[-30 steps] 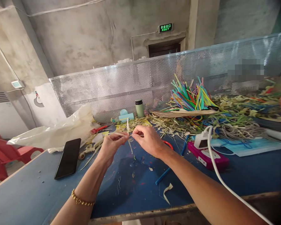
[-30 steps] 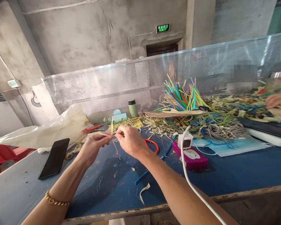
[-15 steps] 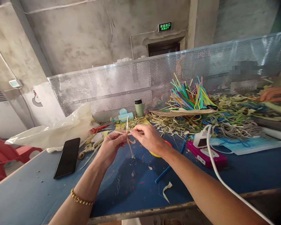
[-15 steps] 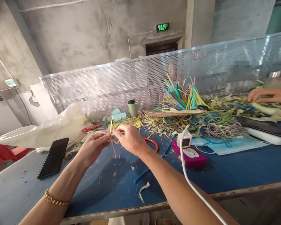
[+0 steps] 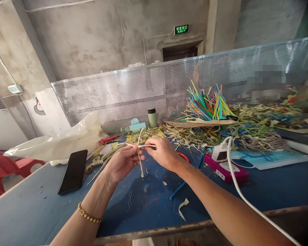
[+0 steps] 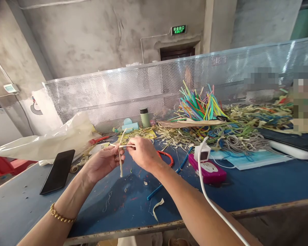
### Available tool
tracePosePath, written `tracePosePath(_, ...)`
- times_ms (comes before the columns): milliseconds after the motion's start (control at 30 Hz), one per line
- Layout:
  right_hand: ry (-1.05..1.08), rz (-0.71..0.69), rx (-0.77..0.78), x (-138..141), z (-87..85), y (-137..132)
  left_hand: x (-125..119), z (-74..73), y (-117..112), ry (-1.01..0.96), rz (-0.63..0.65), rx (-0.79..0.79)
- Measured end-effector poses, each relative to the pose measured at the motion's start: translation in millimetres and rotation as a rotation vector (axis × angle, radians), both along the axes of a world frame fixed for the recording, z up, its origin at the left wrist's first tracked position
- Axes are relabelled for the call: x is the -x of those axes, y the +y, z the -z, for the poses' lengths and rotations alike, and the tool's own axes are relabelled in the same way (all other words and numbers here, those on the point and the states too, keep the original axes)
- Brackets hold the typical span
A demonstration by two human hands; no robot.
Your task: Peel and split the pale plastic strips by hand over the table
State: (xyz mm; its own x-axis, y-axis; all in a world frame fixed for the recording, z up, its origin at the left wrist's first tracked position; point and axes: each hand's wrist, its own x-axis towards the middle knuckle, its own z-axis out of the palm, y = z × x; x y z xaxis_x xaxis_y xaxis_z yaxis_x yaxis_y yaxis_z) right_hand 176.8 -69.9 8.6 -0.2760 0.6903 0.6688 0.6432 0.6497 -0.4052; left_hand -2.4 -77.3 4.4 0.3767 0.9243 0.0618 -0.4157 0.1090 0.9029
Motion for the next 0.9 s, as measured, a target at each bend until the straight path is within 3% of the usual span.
tracePosePath(300, -0.067, 0.002, 0.002, 5, 8.5, 6, -3, 1.6, -6, 0.063, -0.003, -0.115)
tracePosePath(433, -0.138, 0.025, -0.047, 6, 8.0, 4, -5, -0.6, -5, 0.101, -0.141, -0.143)
tracePosePath(533, -0.055, 0.002, -0.097, 4, -0.2, -2, -6, 0.3, -3, 0.178, -0.252, -0.211)
tracePosePath(667, 0.085, -0.11, 0.04, 3, -6.8, -6, -10, 2.1, -3, 0.259, -0.219, -0.271)
tracePosePath(900, 0.241, -0.157, 0.257, 6, 2.0, 1, -13, 0.0, -9, 0.228, -0.172, -0.29)
